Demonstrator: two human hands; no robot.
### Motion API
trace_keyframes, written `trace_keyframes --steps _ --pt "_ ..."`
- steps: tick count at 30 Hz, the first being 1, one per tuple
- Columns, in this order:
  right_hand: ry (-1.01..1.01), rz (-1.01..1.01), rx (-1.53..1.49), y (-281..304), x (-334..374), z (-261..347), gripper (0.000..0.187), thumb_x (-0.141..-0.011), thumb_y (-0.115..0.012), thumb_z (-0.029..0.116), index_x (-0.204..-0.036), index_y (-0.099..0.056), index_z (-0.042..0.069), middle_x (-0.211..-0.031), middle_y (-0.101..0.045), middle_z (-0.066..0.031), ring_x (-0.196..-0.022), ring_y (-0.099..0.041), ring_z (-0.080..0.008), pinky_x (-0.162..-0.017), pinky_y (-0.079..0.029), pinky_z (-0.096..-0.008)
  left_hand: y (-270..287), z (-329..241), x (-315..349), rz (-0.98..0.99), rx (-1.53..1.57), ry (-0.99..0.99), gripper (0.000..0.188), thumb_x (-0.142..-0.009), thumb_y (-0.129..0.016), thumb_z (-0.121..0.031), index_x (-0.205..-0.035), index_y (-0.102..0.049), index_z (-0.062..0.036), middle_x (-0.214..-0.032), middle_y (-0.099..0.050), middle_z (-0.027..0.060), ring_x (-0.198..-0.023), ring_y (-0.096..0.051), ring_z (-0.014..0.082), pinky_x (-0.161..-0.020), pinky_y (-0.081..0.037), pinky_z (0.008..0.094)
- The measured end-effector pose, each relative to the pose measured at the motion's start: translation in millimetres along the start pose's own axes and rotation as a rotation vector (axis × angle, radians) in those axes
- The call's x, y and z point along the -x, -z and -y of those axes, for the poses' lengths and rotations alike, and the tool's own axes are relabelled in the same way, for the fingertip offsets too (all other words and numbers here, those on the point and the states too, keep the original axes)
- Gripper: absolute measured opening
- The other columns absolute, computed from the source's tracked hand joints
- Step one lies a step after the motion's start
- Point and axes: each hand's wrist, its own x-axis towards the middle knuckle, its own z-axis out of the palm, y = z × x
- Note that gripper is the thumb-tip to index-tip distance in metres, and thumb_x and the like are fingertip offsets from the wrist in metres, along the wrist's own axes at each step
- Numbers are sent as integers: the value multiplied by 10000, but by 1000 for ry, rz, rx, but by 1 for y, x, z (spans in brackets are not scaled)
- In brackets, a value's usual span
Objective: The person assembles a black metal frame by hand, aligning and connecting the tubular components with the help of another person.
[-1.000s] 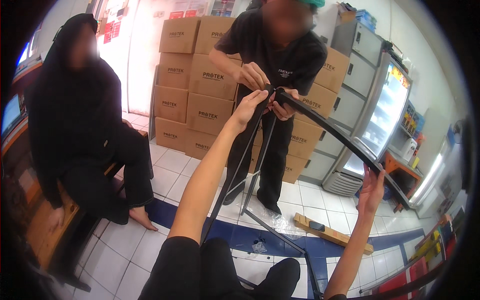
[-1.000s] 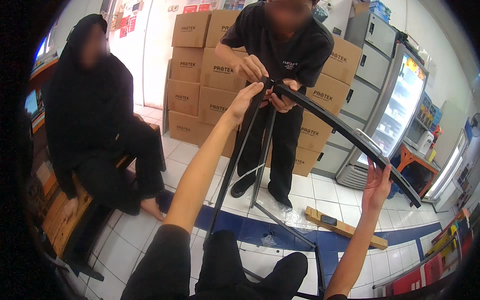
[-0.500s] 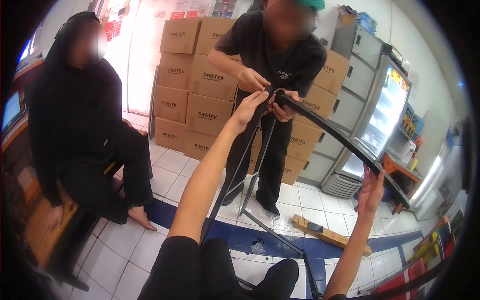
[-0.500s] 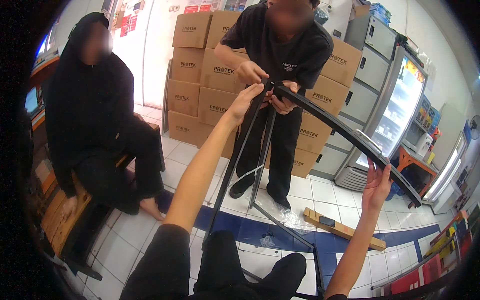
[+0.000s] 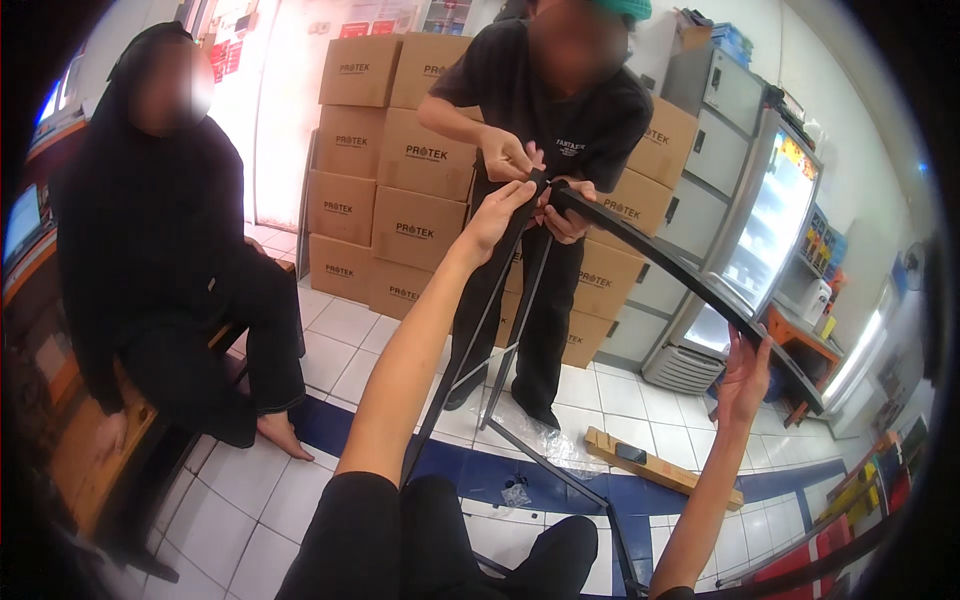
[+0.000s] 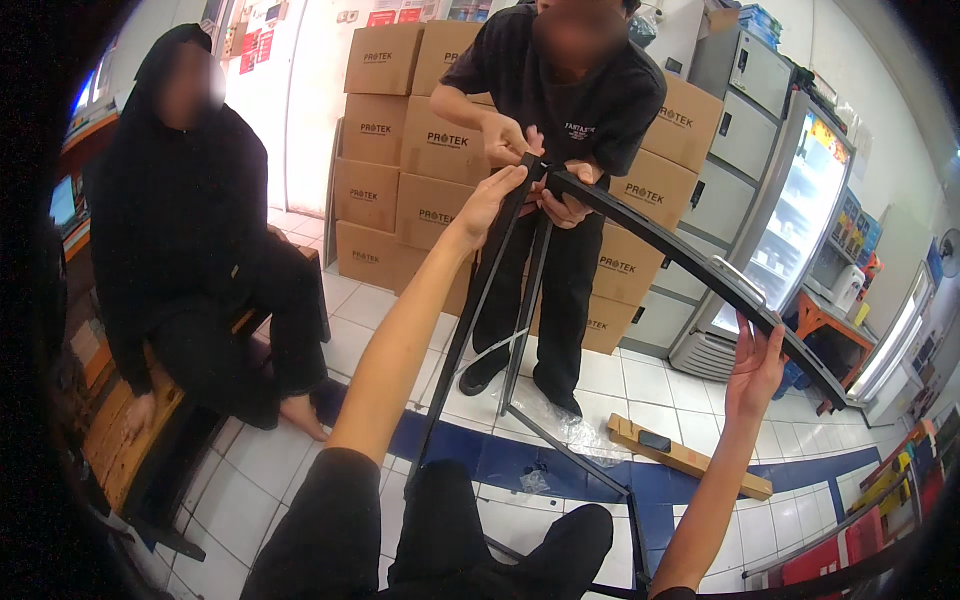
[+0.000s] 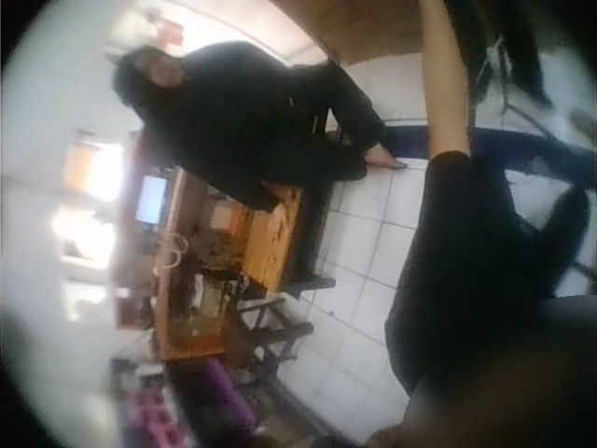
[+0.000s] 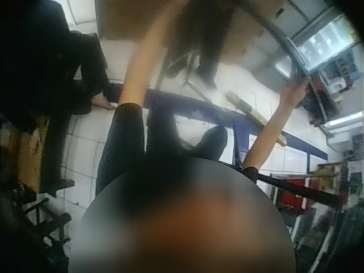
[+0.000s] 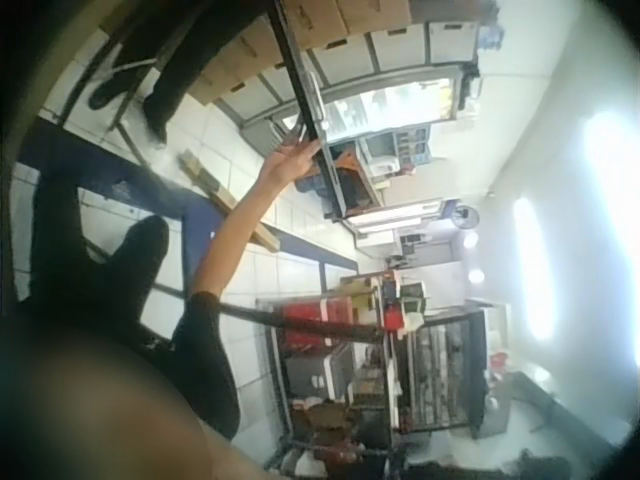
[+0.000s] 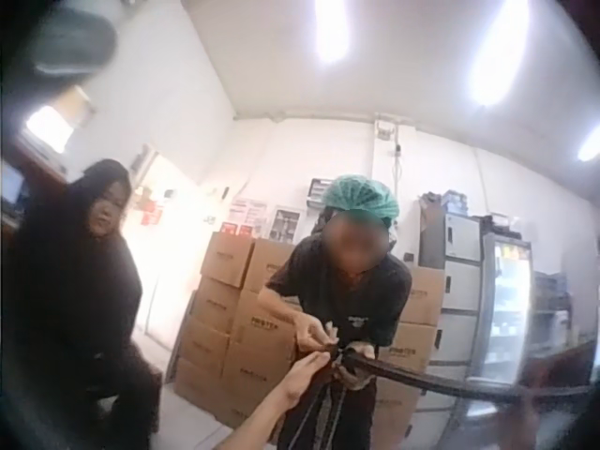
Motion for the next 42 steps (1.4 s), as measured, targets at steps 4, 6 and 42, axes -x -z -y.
trace_keyframes --steps 4,6,42 --pt "9 12 6 0 1 -1 471 -1049 -515 305 -1357 -497 -50 -1267 -630 -196 -1275 -561 -302 -949 -554 -230 -9 -4 5 -48 42 -6 326 -1021 -568 -366 -1163 -643 -82 -1047 -648 -3 -968 -610 102 -873 -483 283" --pt "5 20 -1 0 1 -1 466 -1049 -516 302 -1354 -500 -50 -1260 -634 -190 -1277 -559 -303 -967 -547 -238 -12 -5 7 -62 56 -1 306 -1024 -568 -354 -1119 -658 -78 -1002 -642 -11 -918 -601 84 -841 -486 268" --pt "-24 17 -14 0 3 -4 480 -1056 -495 309 -1376 -472 -47 -1279 -619 -202 -1291 -548 -313 -987 -544 -247 0 -3 3 -30 20 -1 312 -1032 -547 -362 -1157 -630 -89 -1069 -657 10 -992 -625 118 -894 -489 297"
